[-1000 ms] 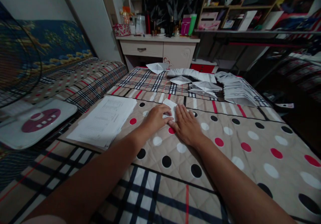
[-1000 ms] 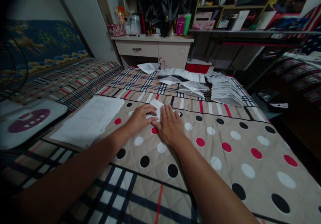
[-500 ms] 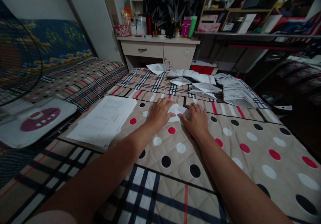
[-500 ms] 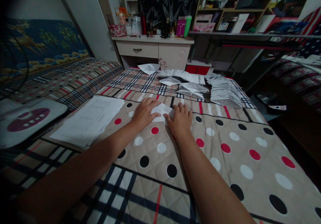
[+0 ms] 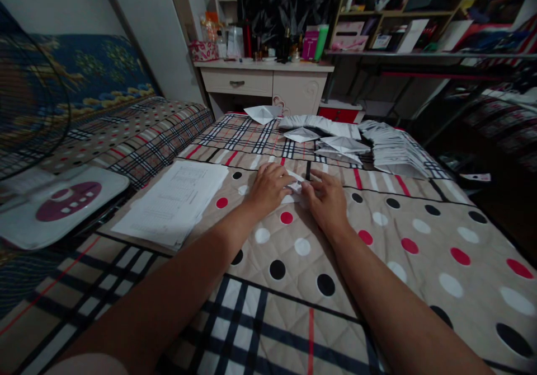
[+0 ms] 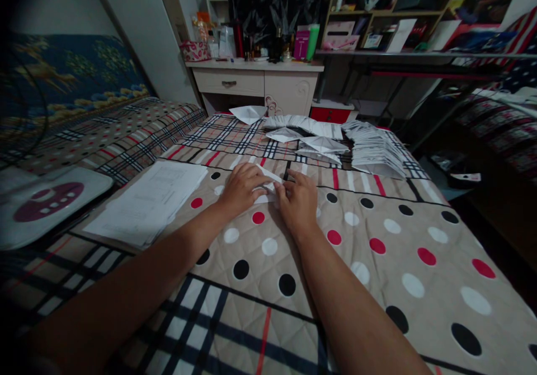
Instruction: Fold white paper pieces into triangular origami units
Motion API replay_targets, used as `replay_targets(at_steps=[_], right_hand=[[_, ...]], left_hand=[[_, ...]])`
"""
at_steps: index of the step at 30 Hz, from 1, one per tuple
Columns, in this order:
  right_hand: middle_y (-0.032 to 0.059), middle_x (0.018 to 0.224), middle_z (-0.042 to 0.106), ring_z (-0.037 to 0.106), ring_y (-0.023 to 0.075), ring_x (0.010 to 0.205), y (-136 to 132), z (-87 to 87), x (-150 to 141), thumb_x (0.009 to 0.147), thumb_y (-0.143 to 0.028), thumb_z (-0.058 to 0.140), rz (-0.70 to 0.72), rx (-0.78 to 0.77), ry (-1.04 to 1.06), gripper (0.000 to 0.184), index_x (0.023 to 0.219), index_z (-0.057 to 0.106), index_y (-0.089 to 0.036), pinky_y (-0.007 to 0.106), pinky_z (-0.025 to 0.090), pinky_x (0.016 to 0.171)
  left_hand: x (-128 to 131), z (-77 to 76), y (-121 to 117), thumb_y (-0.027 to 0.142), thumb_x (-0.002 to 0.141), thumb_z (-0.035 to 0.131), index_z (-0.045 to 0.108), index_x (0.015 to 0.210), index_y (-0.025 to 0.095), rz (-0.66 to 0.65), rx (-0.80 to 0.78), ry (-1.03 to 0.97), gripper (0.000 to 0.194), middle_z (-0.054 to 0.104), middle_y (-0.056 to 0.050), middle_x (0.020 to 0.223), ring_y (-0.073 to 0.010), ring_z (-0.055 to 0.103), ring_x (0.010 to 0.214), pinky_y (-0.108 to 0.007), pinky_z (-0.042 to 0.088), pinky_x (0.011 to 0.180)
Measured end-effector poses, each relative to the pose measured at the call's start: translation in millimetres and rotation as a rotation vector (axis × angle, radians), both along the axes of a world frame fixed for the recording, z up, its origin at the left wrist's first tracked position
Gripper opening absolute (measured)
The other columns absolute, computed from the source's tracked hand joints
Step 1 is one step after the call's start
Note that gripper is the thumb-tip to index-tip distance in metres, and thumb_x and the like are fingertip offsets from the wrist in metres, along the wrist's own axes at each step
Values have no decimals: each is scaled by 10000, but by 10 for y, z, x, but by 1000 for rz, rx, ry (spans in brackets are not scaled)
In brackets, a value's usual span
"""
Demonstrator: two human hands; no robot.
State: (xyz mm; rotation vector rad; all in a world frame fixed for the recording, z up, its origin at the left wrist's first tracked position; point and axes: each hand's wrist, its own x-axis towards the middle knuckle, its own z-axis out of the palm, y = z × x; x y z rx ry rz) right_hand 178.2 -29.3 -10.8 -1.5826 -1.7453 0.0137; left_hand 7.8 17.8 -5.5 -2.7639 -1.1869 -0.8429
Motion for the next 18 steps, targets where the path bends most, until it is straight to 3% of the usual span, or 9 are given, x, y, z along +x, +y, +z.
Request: replay_targets(at_steps=[2, 4, 8, 15, 18], right_hand=[[123, 1151, 684, 606, 286, 1071, -5, 1, 10, 884, -320, 538, -58, -22, 7, 238, 808, 721, -189, 442, 448, 931], [138, 1074, 693, 618, 300, 1013, -13, 5, 15, 837, -317, 594, -146, -72, -44, 210, 925, 708, -165, 430, 465, 867], [161, 1030, 692, 632, 334, 962, -27, 28, 3, 798, -418, 625, -241, -175, -183, 396, 1080, 673, -145, 437, 455, 795], [86, 832, 727, 656, 278, 777, -12, 37, 13, 745, -441, 663, -257, -271, -55, 348, 1005, 696, -211, 358, 427, 667], [43, 763, 704, 624, 234, 693, -7, 14, 24, 719, -393, 673, -218, -266, 62, 279, 939, 695, -223, 314, 394, 604]], left_hand=[[-15, -9, 17, 296, 814, 711, 732, 894, 228, -5, -20, 6, 107, 697, -36, 917, -234, 581, 1014, -432, 369, 994], [-26, -22, 30, 313, 823, 703, 735, 850, 216, -2, -44, 1, 106, 702, -35, 891, -227, 593, 972, -420, 389, 949], [-40, -58, 48, 297, 846, 675, 734, 854, 210, 19, -63, -51, 105, 699, -38, 878, -214, 600, 933, -375, 429, 868], [-54, -85, 55, 238, 793, 727, 702, 797, 186, 11, -113, -152, 59, 667, -41, 852, -202, 606, 895, -344, 478, 838], [-54, -45, 26, 238, 732, 784, 680, 995, 190, 51, -73, -202, 288, 634, -71, 1062, -224, 585, 1035, -364, 475, 917]])
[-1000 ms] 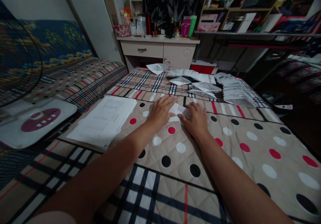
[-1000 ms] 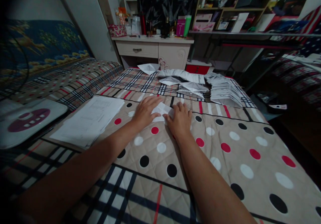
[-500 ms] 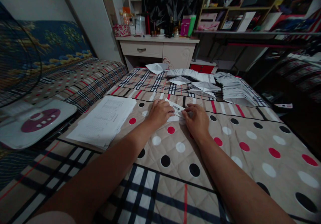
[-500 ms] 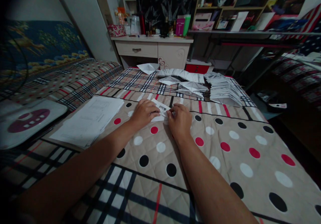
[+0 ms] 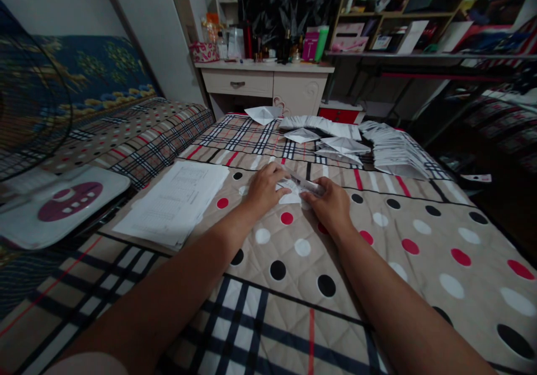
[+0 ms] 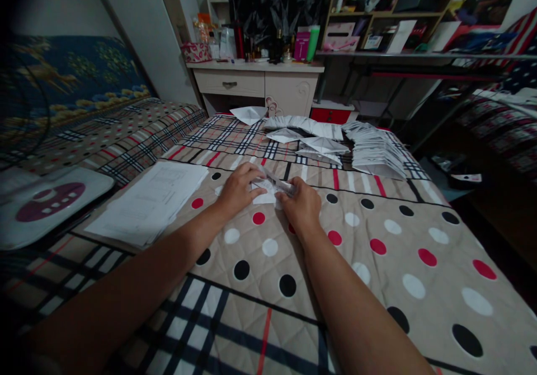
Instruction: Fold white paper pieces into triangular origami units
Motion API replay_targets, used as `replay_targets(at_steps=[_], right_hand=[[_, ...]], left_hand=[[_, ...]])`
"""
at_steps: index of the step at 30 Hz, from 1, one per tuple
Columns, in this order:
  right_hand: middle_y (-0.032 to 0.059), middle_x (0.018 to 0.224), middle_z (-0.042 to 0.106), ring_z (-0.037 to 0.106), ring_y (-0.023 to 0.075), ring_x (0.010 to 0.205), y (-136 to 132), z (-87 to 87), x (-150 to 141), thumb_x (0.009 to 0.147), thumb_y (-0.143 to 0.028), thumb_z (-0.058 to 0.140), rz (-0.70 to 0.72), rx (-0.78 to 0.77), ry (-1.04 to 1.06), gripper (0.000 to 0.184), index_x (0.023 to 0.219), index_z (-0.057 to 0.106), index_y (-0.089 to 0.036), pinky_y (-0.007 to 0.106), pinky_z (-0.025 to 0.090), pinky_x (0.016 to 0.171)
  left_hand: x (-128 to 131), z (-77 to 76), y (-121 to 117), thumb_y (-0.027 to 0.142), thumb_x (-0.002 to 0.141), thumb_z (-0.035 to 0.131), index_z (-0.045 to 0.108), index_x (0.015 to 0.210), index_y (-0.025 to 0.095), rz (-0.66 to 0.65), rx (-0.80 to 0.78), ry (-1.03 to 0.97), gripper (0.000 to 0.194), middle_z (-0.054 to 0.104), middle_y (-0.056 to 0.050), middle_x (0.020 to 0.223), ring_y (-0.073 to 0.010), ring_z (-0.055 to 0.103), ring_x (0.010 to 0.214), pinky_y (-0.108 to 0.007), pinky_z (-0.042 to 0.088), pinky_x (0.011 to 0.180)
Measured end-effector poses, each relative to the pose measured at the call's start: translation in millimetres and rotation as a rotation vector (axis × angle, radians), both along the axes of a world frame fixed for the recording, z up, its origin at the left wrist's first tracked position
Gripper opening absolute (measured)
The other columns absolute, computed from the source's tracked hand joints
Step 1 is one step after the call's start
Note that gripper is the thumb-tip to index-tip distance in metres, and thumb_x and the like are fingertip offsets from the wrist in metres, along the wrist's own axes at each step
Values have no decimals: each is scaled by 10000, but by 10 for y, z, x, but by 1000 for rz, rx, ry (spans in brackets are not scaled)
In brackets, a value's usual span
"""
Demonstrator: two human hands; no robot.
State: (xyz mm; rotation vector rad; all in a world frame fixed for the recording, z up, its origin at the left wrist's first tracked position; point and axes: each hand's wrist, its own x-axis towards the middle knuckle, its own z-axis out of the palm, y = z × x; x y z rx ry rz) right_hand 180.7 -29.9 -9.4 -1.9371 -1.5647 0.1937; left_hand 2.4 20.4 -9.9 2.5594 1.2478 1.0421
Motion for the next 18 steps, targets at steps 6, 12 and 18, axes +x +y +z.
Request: replay_targets(at_steps=[6, 12, 18], right_hand=[[4, 753, 682, 571, 174, 634, 9, -53, -4, 661, -293, 689, 121, 134, 271, 308, 957, 682, -207, 274, 394, 581], [-13, 700, 600, 554, 163, 679, -60, 54, -54, 671, -130, 600, 254, 434, 278, 79, 692, 600, -206, 286, 402, 626], [21, 824, 603, 568, 195, 832, -93, 114, -43, 659, -26, 545, 322, 708, 128, 179, 659, 550, -205, 349, 429, 769]], left_hand=[[-49, 80, -54, 312, 677, 831, 419, 1389, 267, 149, 146, 11, 824, 505, -86, 1403, -289, 430, 1303, -460, 325, 1100], [-152, 129, -55, 256, 752, 752, 633, 1111, 243, 161, 254, -17, 378, 679, -45, 1069, -254, 550, 1092, -443, 352, 1025], [-200, 187, -124, 98, 791, 625, 659, 758, 240, 39, 478, -73, 149, 650, -15, 819, -212, 568, 914, -421, 363, 937]])
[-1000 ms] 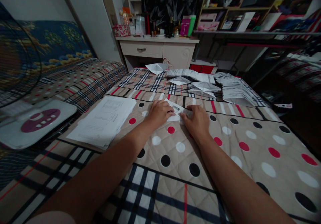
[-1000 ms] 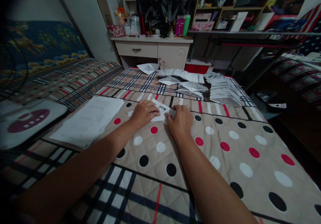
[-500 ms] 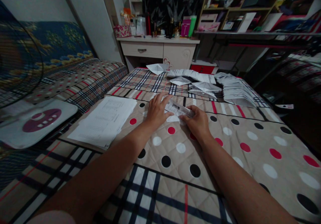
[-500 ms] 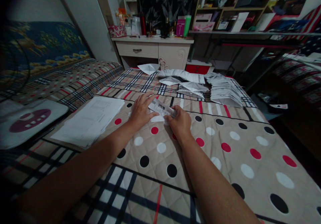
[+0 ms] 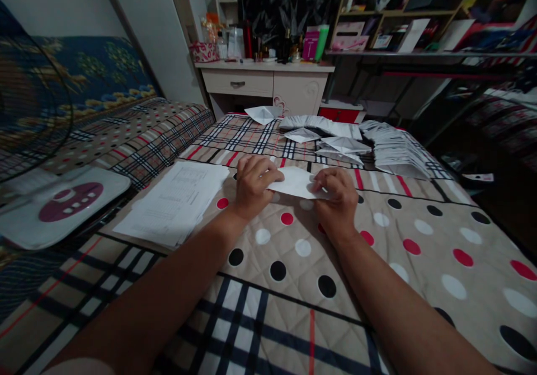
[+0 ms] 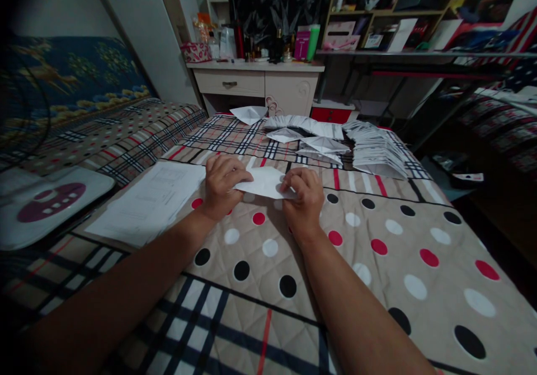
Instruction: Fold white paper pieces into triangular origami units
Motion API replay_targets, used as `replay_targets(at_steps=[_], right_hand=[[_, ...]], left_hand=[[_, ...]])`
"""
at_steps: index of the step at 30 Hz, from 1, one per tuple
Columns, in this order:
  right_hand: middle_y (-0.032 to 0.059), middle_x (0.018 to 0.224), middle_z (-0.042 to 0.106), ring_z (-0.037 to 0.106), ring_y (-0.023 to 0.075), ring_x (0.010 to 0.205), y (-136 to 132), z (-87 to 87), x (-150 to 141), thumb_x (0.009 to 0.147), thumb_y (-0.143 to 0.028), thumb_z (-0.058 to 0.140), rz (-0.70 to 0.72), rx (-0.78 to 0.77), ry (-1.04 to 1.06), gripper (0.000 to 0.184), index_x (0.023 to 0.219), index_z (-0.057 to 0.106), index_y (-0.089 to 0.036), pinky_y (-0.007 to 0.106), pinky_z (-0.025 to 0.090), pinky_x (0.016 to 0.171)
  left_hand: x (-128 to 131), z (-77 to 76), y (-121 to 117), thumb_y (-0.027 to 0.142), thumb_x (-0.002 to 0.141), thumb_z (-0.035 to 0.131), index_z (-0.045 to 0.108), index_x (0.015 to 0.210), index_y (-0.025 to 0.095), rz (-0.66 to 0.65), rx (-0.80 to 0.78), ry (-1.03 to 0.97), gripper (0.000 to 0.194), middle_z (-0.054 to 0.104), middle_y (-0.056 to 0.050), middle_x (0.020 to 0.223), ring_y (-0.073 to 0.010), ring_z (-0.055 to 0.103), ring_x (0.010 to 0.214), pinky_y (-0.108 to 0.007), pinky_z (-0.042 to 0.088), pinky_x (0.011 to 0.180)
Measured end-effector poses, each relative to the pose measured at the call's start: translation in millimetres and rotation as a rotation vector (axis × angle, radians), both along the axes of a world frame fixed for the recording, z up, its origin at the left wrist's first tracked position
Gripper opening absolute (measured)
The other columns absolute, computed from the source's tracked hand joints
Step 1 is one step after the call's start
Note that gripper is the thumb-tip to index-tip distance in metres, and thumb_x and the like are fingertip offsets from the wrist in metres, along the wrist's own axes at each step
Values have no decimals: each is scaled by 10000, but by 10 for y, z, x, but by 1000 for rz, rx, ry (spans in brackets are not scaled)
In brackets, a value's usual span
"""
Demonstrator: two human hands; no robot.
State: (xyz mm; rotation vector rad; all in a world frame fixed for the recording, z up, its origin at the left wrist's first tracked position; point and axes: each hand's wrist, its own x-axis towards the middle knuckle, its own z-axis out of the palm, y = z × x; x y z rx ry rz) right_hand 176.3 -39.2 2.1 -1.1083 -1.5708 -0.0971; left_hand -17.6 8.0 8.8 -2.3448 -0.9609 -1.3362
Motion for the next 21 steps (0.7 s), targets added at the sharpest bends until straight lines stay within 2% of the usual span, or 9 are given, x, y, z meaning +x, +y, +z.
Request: replay_targets(at_steps=[2, 5, 9, 12, 15, 18, 21], right_hand=[[34, 873, 625, 568, 209, 871, 22, -22, 23, 661, -23, 541, -46, -17, -73, 182, 657, 555, -204, 370, 424, 798], [52, 929, 640, 566, 233, 921, 67, -72, 63, 619, -20, 542, -86, -140, -184, 191, 661, 589, -200, 382, 418, 811], [50, 868, 653, 590, 222, 857, 100, -124, 93, 617, -62, 576, -22, -370, -251, 179, 703, 647, -202, 350, 438, 776], [49, 858, 661, 600, 214, 831, 105, -145, 100, 706, -193, 629, 2, -476, -227, 63, 740, 681, -203, 338, 450, 772], [51, 864, 670, 607, 207, 826, 112, -160, 114, 776, -292, 615, -16, -533, -155, 130, 776, 701, -195, 324, 452, 754], [59, 852, 685, 613, 205, 806, 119, -163, 132, 821, -333, 572, -113, -565, -86, 207, 786, 709, -182, 316, 441, 720], [64, 853, 695, 610, 213, 799, 115, -150, 136, 815, -350, 582, -242, -592, -108, 221, 767, 712, -178, 316, 413, 686]], left_hand=[[6, -3, -4, 56, 782, 592, 647, 756, 228, -20, -11, 36, 182, 647, -26, 841, -214, 564, 930, -410, 370, 915], [13, -46, 32, 19, 744, 578, 644, 768, 213, -35, -152, 146, 205, 649, -37, 849, -222, 567, 929, -381, 399, 845], [-17, -144, 106, 37, 712, 605, 676, 815, 201, -128, -382, 240, 206, 657, -38, 877, -218, 593, 917, -353, 443, 814], [-58, -196, 139, 132, 741, 670, 703, 842, 203, -208, -492, 192, 128, 661, -43, 933, -208, 607, 937, -339, 469, 844], [-81, -221, 166, 261, 787, 706, 726, 834, 202, -264, -572, 118, 77, 664, -41, 912, -197, 621, 913, -326, 482, 831], [-84, -243, 202, 308, 832, 673, 734, 822, 190, -253, -643, 25, 133, 671, -38, 875, -178, 631, 844, -315, 491, 793], [-89, -259, 238, 306, 858, 637, 726, 790, 180, -189, -675, -63, 168, 678, -36, 852, -169, 635, 807, -311, 493, 774]])
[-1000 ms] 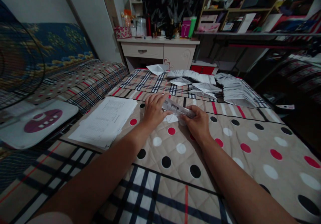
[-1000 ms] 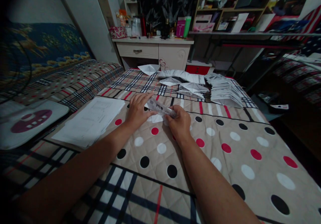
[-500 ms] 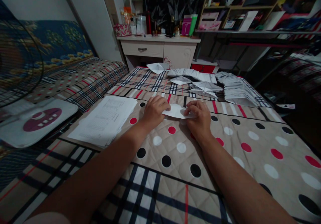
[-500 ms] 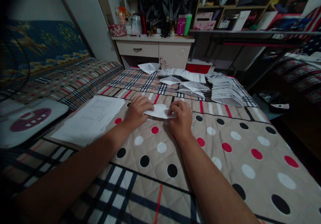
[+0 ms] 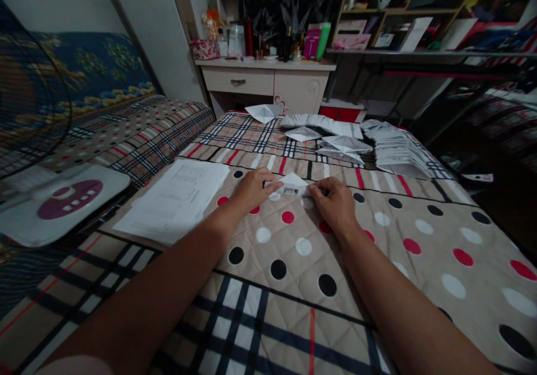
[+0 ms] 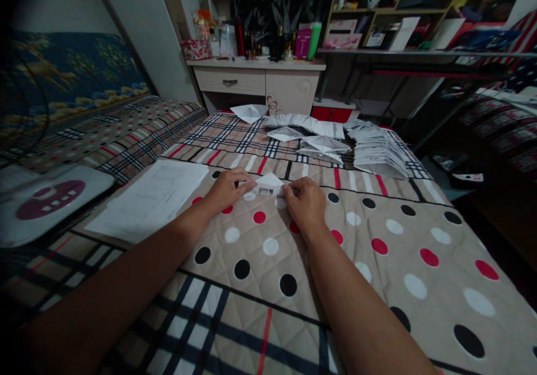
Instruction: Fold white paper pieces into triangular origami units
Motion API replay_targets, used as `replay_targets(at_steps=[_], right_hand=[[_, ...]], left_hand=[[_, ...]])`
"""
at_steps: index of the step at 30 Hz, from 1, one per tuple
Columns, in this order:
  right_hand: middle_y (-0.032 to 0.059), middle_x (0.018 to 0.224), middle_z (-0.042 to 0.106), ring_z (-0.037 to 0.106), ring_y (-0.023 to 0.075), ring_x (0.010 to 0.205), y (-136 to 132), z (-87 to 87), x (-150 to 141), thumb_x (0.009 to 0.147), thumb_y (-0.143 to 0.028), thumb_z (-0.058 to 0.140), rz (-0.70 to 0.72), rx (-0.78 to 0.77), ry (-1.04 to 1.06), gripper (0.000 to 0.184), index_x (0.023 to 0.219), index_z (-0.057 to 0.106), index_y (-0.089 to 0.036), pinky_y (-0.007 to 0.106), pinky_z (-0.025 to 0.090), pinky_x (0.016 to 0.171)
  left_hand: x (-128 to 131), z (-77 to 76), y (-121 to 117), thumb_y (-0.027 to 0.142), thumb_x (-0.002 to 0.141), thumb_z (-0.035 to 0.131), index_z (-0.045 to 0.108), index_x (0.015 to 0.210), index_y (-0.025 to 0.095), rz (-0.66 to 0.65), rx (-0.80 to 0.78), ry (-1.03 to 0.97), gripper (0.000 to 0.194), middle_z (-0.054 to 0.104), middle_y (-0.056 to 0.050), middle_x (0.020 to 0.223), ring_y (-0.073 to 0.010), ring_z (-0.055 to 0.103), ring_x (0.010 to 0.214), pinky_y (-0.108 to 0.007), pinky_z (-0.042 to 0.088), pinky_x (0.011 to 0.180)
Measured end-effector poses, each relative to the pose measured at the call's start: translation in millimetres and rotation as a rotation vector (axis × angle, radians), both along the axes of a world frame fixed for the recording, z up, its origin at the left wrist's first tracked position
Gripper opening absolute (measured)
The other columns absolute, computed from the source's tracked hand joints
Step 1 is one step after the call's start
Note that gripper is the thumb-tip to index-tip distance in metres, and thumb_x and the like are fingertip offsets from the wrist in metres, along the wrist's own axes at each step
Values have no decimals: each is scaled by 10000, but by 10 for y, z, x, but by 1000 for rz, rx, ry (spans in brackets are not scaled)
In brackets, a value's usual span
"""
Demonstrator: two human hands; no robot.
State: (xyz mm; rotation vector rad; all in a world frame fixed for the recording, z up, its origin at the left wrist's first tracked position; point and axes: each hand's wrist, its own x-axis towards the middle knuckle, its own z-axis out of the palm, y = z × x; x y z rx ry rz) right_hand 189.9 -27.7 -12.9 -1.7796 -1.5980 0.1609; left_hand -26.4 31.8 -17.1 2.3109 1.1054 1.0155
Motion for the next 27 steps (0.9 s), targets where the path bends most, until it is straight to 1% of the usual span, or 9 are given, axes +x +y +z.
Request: replay_targets(at_steps=[5, 10, 15, 19, 20, 22, 24, 26, 27], right_hand=[[53, 841, 685, 594, 209, 773, -3, 16, 10, 802, -404, 607, -85, -36, -92, 243, 769, 715, -189, 310, 367, 633], [56, 825, 660, 573, 201, 717, 16, -12, 83, 783, -445, 627, -123, -43, -203, 266, 717, 689, -196, 313, 330, 587], [55, 784, 647, 558, 200, 682, 27, -31, 143, 756, -427, 658, -139, -38, -195, 232, 675, 658, -210, 314, 321, 571], [65, 817, 650, 575, 239, 762, 34, -19, 145, 756, -297, 640, -112, 23, -214, 100, 766, 673, -204, 340, 378, 623], [75, 839, 650, 578, 254, 802, 34, -13, 131, 751, -244, 627, -86, 57, -236, 78, 786, 677, -196, 355, 400, 654], [99, 887, 649, 575, 274, 875, 22, 1, 77, 739, -129, 577, -11, 126, -280, 133, 796, 686, -179, 384, 434, 720], [114, 920, 650, 573, 277, 915, -7, 8, -15, 719, -43, 517, 86, 174, -292, 231, 796, 695, -168, 395, 461, 764], [127, 960, 662, 582, 275, 944, -49, -1, -130, 712, -19, 492, 201, 190, -258, 282, 845, 704, -151, 392, 493, 799], [138, 1005, 669, 593, 275, 973, -71, -12, -188, 721, -26, 494, 259, 192, -229, 299, 901, 707, -135, 391, 506, 834]], left_hand=[[-31, 1, 31, 315, 818, 675, 705, 726, 169, 125, -40, 17, 174, 672, -32, 808, -164, 623, 766, -300, 478, 737], [-55, -18, 41, 334, 741, 733, 654, 646, 167, 184, 10, 86, 208, 647, -23, 779, -153, 595, 722, -287, 452, 683], [-69, 20, 5, 259, 719, 712, 581, 573, 166, 219, -11, 112, 216, 623, -14, 745, -141, 580, 676, -285, 461, 669], [-50, 90, -58, 178, 708, 698, 642, 723, 177, 265, 77, 173, 57, 635, -37, 853, -184, 603, 800, -333, 503, 756], [-32, 99, -78, 136, 707, 686, 662, 788, 181, 257, 135, 197, 96, 641, -50, 918, -205, 605, 878, -362, 506, 810], [27, 93, -123, 39, 715, 626, 685, 897, 192, 153, 259, 254, 245, 641, -70, 1077, -236, 581, 1043, -416, 486, 923], [111, 60, -180, -42, 731, 530, 688, 986, 205, -67, 317, 306, 389, 629, -64, 1192, -219, 558, 1142, -403, 471, 989], [207, 21, -249, -56, 769, 461, 659, 1092, 195, -257, 280, 336, 454, 638, -65, 1212, -181, 570, 1159, -346, 480, 1003], [252, 6, -287, -33, 796, 454, 646, 1118, 170, -294, 245, 352, 427, 641, -82, 1209, -179, 579, 1155, -332, 482, 1007]])
